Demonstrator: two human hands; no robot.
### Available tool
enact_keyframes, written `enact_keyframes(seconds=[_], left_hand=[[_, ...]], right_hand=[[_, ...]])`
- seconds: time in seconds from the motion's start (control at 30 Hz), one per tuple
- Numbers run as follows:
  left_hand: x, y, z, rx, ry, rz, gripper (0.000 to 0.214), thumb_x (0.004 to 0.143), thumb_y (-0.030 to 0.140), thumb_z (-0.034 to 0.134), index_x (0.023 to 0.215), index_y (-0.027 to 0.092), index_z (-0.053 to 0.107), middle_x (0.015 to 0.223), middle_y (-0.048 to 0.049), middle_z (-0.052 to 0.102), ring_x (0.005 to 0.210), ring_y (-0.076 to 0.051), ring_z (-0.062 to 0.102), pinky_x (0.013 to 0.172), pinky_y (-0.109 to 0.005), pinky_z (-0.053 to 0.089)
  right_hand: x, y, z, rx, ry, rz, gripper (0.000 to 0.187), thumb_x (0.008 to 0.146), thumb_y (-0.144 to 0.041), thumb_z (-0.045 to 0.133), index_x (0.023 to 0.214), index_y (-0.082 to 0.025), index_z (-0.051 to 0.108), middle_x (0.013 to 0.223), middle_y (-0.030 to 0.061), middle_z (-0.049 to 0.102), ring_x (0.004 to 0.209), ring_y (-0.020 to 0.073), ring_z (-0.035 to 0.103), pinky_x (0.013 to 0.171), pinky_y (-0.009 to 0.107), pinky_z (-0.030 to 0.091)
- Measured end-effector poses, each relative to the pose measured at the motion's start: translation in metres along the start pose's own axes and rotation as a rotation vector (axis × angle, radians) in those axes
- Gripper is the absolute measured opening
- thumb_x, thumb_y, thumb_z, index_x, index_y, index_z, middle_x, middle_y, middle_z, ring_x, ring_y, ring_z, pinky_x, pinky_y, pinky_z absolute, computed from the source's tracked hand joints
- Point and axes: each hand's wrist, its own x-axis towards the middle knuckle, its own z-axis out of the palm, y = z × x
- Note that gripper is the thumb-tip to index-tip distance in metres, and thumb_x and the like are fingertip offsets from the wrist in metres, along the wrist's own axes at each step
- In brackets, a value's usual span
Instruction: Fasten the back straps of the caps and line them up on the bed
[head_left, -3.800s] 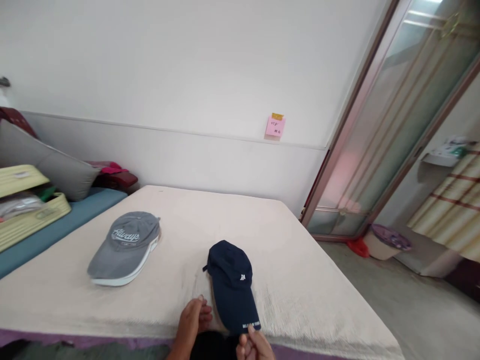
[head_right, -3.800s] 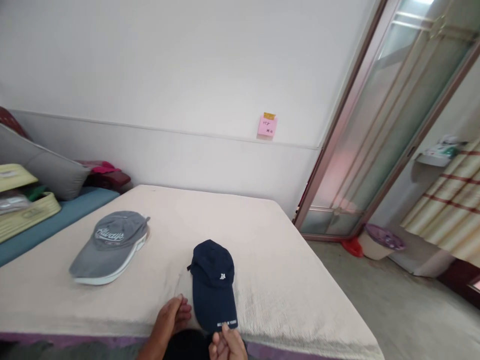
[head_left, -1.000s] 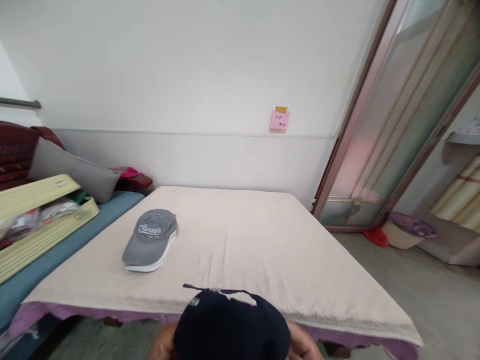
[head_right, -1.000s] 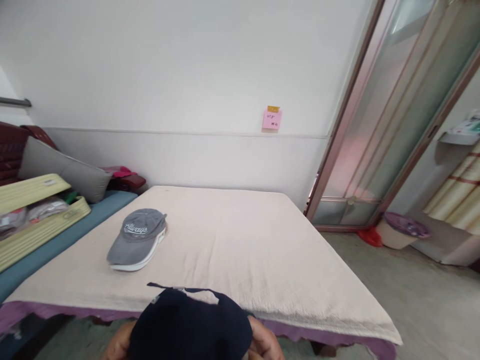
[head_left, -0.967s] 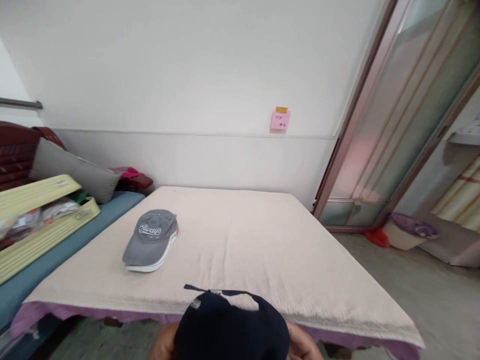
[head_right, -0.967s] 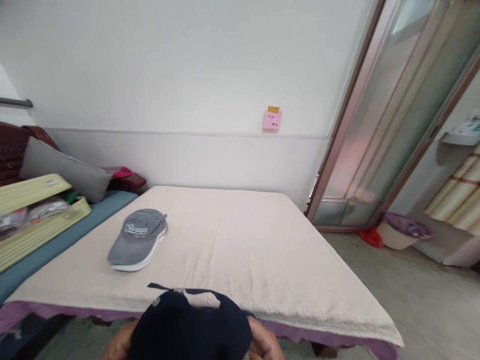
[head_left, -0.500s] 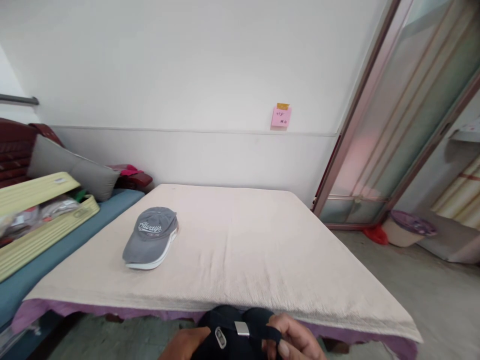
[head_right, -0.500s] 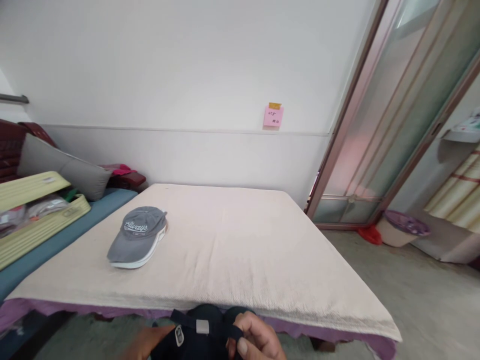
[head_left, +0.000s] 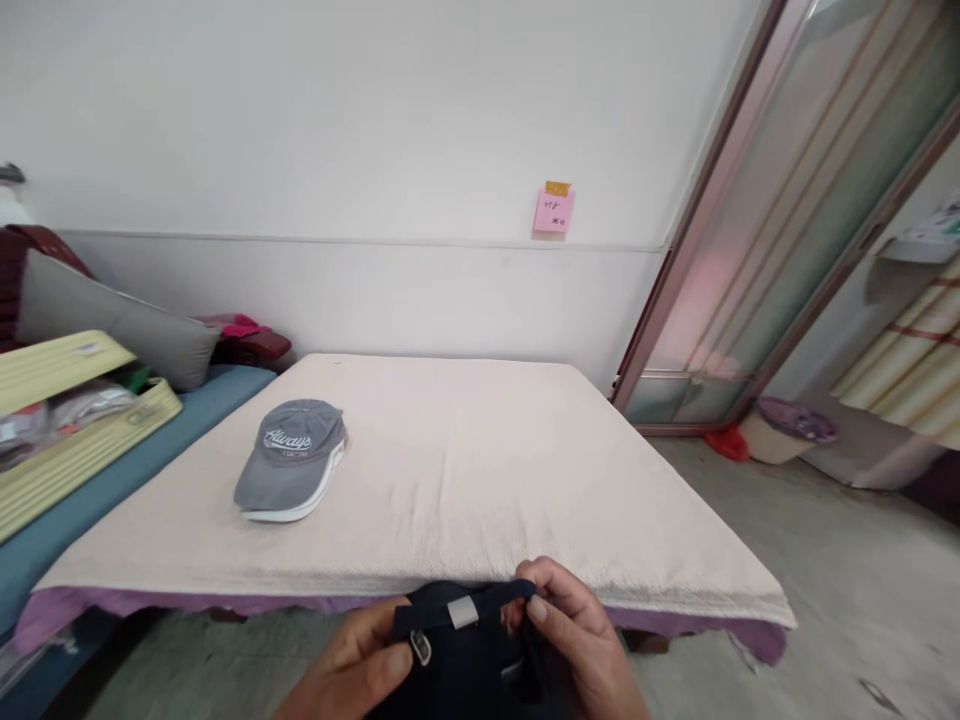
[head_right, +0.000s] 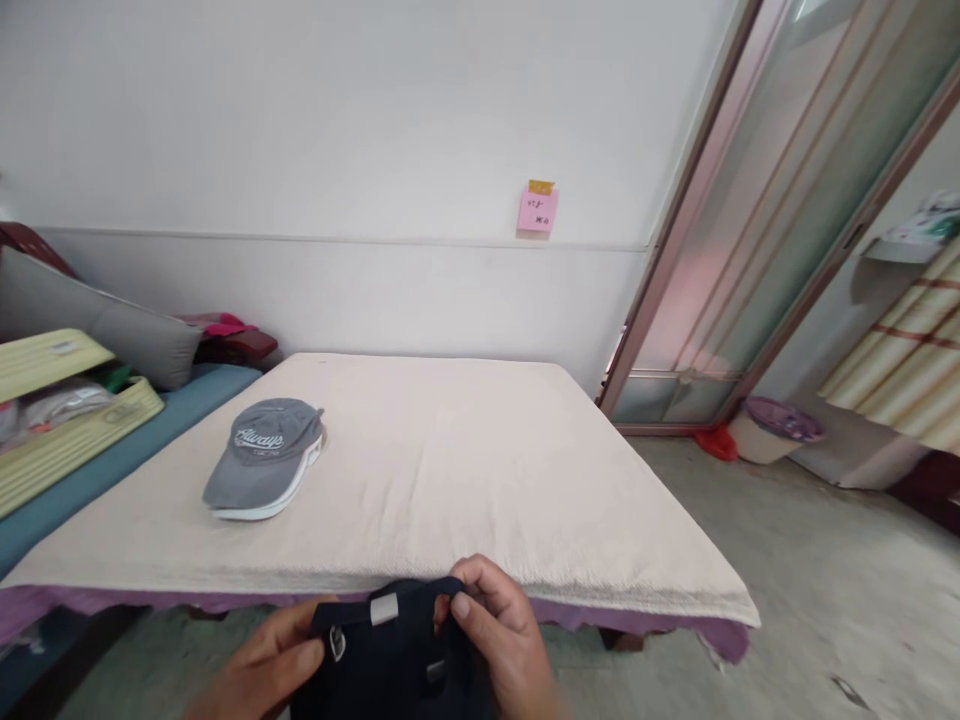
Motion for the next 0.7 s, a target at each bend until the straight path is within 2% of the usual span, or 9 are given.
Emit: enact_keyframes(seconds=[0.1,0.27,0.37,0.5,0.6,0.7], left_hand=[[0.01,0.001,0.003,0.028,0.06,-0.014,0.031,0.073,0.035,0.071,0.1,0.02,0.074,0.089,-0.0067,0.073,0.088,-0.025,0.063,0.083,-0.033,0.046],[0.015,0.012,0.011,-0.044,0.128,-0.017,0.027,0.071,0.032,0.074,0.096,0.021,0.074,0.081,-0.0021,0.072,0.081,-0.019,0.062,0.075,-0.026,0.045],[0.015,0.02,0.018,-0.079,0.102,-0.037,0.024,0.072,0.028,0.073,0.094,0.021,0.075,0.079,-0.0021,0.072,0.078,-0.018,0.062,0.072,-0.025,0.045],[0.016,0.024,0.024,-0.126,0.157,-0.04,0.025,0.067,0.029,0.077,0.091,0.021,0.075,0.079,-0.0023,0.073,0.078,-0.019,0.063,0.072,-0.026,0.046],[0.018,0.021,0.022,-0.074,0.195,-0.055,0.027,0.066,0.03,0.077,0.091,0.021,0.074,0.078,-0.0019,0.072,0.075,-0.018,0.061,0.07,-0.026,0.045],[0.021,0.016,0.017,0.014,0.256,-0.057,0.028,0.066,0.032,0.076,0.091,0.02,0.072,0.076,-0.0016,0.07,0.073,-0.018,0.059,0.067,-0.027,0.044]], right_hand=[[0.005,-0.002,0.0,-0.009,0.015,-0.012,0.017,0.077,-0.031,0.069,0.075,-0.016,0.061,0.067,0.0017,0.061,0.063,0.0124,0.052,0.059,0.022,0.037],[0.017,-0.004,-0.006,-0.031,-0.006,-0.056,0.014,0.078,-0.029,0.068,0.077,-0.017,0.061,0.069,0.0018,0.062,0.065,0.013,0.053,0.061,0.023,0.039],[0.022,-0.005,-0.008,-0.047,0.007,-0.062,0.015,0.079,-0.03,0.067,0.076,-0.017,0.061,0.068,0.002,0.062,0.064,0.013,0.053,0.06,0.023,0.039],[0.025,-0.003,-0.005,-0.042,0.068,-0.043,0.015,0.077,-0.03,0.068,0.077,-0.017,0.061,0.067,0.0023,0.064,0.062,0.0126,0.054,0.058,0.022,0.04],[0.027,0.0,-0.004,-0.028,0.08,-0.039,0.015,0.077,-0.03,0.068,0.078,-0.017,0.061,0.067,0.0023,0.064,0.063,0.0127,0.056,0.058,0.022,0.04],[0.03,0.001,-0.006,-0.026,0.036,-0.047,0.014,0.078,-0.03,0.068,0.078,-0.017,0.061,0.068,0.0022,0.064,0.063,0.0129,0.057,0.059,0.022,0.041]])
